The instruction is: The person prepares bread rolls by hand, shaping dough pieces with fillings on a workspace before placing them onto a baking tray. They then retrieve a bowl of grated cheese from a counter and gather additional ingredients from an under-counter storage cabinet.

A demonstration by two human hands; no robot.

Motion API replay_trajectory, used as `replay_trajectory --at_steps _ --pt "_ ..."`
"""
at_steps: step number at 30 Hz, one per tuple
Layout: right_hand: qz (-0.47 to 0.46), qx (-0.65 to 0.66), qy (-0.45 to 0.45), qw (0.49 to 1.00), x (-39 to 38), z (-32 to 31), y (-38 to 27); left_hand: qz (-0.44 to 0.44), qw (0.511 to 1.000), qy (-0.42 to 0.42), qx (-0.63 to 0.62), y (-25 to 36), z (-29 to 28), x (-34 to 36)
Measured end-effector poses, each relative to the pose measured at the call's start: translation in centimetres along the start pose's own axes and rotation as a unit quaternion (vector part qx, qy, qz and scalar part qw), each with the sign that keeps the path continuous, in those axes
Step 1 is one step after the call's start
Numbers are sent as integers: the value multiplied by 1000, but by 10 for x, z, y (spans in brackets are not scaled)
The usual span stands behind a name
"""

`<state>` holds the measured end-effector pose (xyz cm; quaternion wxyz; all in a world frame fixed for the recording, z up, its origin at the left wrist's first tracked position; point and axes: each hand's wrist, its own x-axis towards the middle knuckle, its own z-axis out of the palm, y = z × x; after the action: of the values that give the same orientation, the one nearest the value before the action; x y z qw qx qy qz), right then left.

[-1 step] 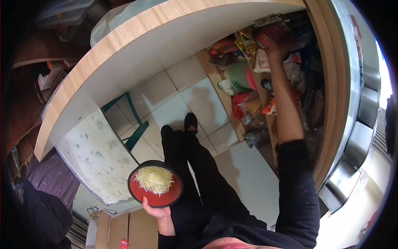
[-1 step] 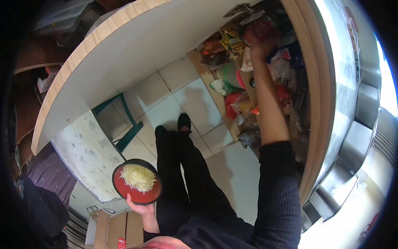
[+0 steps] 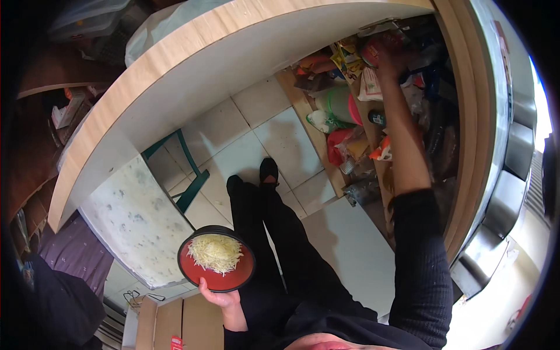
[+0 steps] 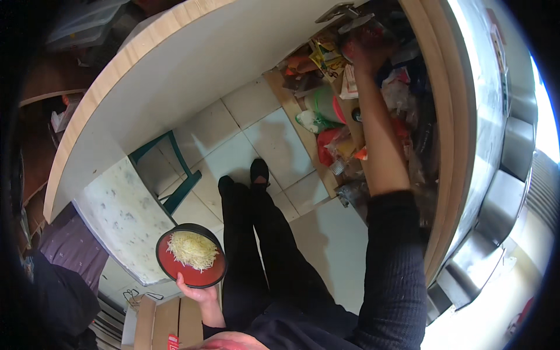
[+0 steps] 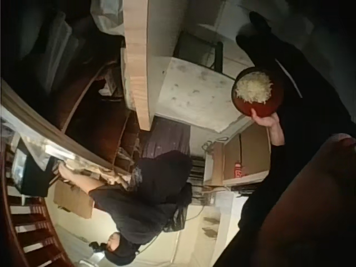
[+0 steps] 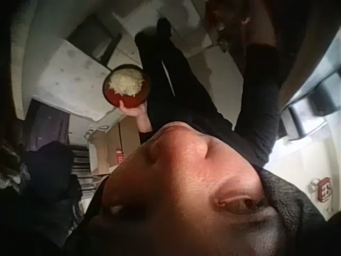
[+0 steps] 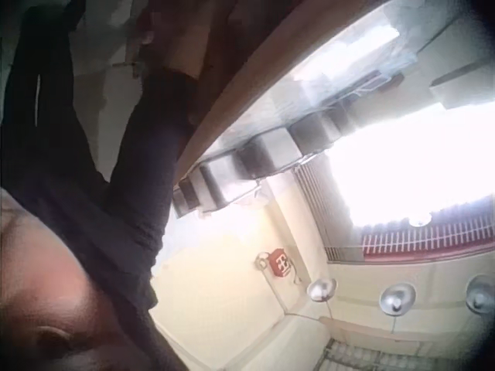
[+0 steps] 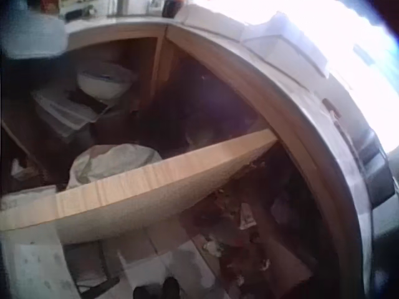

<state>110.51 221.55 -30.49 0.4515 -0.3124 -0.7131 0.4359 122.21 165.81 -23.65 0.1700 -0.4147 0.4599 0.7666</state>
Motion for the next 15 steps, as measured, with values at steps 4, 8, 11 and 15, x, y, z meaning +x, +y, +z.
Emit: replay_trajectory --at_steps 4,8,11,15 --pt "32 277 -29 960 28 3 39 24 998 43 -30 17 -7 2" --pt "-4 -338 134 932 47 -21 68 62 995 72 6 22 -4 6" --pt "25 -335 48 941 52 -30 81 68 995 77 16 20 -3 6" --pt "66 -313 51 946 61 -47 94 52 995 78 24 15 5 6"
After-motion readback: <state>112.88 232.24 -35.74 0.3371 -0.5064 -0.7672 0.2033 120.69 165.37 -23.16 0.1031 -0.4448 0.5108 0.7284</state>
